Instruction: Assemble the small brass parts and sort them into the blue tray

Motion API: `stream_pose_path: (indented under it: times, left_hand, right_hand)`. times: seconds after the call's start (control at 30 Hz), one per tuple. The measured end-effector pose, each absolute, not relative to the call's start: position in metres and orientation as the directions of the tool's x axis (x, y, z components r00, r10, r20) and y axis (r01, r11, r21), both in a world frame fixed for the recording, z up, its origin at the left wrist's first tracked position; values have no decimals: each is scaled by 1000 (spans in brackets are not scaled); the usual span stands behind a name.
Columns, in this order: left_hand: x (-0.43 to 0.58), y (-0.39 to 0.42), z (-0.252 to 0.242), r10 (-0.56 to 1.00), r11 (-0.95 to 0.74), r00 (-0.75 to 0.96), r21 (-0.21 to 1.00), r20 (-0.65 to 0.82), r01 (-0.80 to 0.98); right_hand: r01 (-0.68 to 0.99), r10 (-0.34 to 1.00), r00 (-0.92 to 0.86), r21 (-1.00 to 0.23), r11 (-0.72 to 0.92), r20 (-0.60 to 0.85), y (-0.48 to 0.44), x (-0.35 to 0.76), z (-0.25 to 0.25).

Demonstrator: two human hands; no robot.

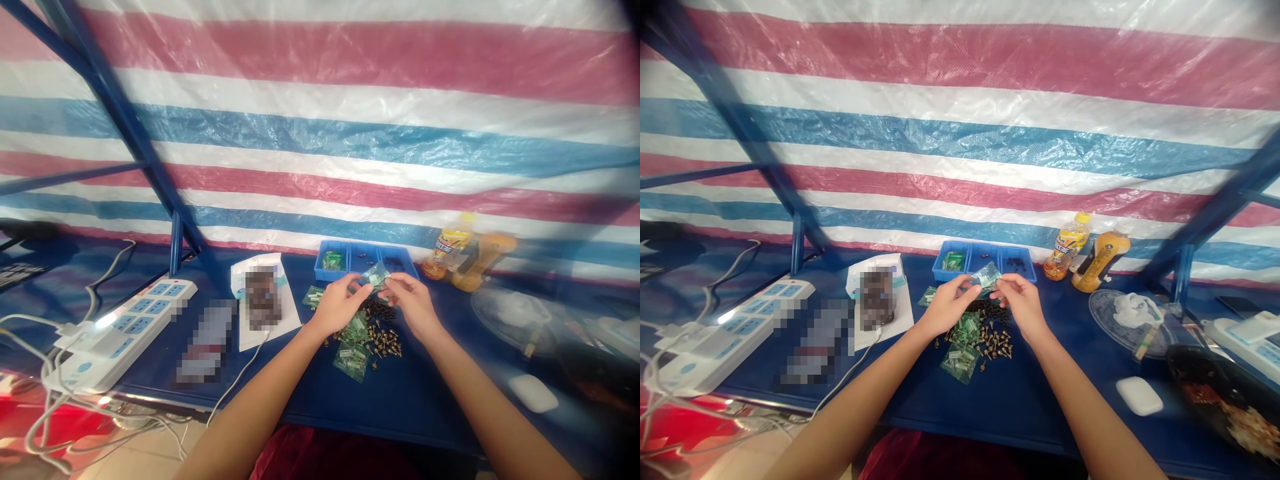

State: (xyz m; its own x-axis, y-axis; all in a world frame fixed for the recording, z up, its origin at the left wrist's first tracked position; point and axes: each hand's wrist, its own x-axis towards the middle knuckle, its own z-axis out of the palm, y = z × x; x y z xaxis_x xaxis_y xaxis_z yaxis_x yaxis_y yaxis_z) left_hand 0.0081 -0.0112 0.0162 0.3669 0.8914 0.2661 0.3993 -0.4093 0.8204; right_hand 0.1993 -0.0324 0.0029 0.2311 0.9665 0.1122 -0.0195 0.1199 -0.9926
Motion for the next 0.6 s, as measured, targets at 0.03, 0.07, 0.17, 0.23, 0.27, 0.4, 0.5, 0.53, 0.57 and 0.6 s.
stream_pose_path:
  times: [0.03,0.07,0.17,0.23,0.27,0.4,0.5,0.53,0.57,0.6]
  left_hand:
    - [8,-10,15,887,-400,384,841,255,364]
    - [8,-8,14,884,-394,393,856,253,334]
    - [6,-2,10,879,-387,404,874,253,293]
    - [5,0,8,875,-402,408,861,261,312]
    - [5,0,7,875,-415,400,847,273,331]
    - [6,-1,8,890,-398,363,858,276,325]
    - [7,-3,11,897,-220,421,963,137,155]
    - [7,-3,12,891,-150,443,984,95,92]
    - [6,-3,14,885,-93,461,995,67,34]
    - [5,-2,16,881,-56,470,998,54,-11]
  right_hand:
    - [-64,975,203,-992,108,93,-33,195,4]
    - [-87,983,161,-992,97,82,-35,192,4]
    - [-66,997,29,-995,79,77,-38,188,6]
    - [-7,996,-3,-996,86,86,-38,189,5]
    - [25,996,-5,-995,92,92,-38,190,4]
    - [73,994,18,-992,105,107,-36,194,1]
    - [45,996,36,-996,81,83,-36,195,1]
    - [33,996,39,-997,73,74,-36,195,1]
    - [21,997,35,-997,70,70,-37,195,2]
    - [9,997,23,-997,72,72,-37,195,3]
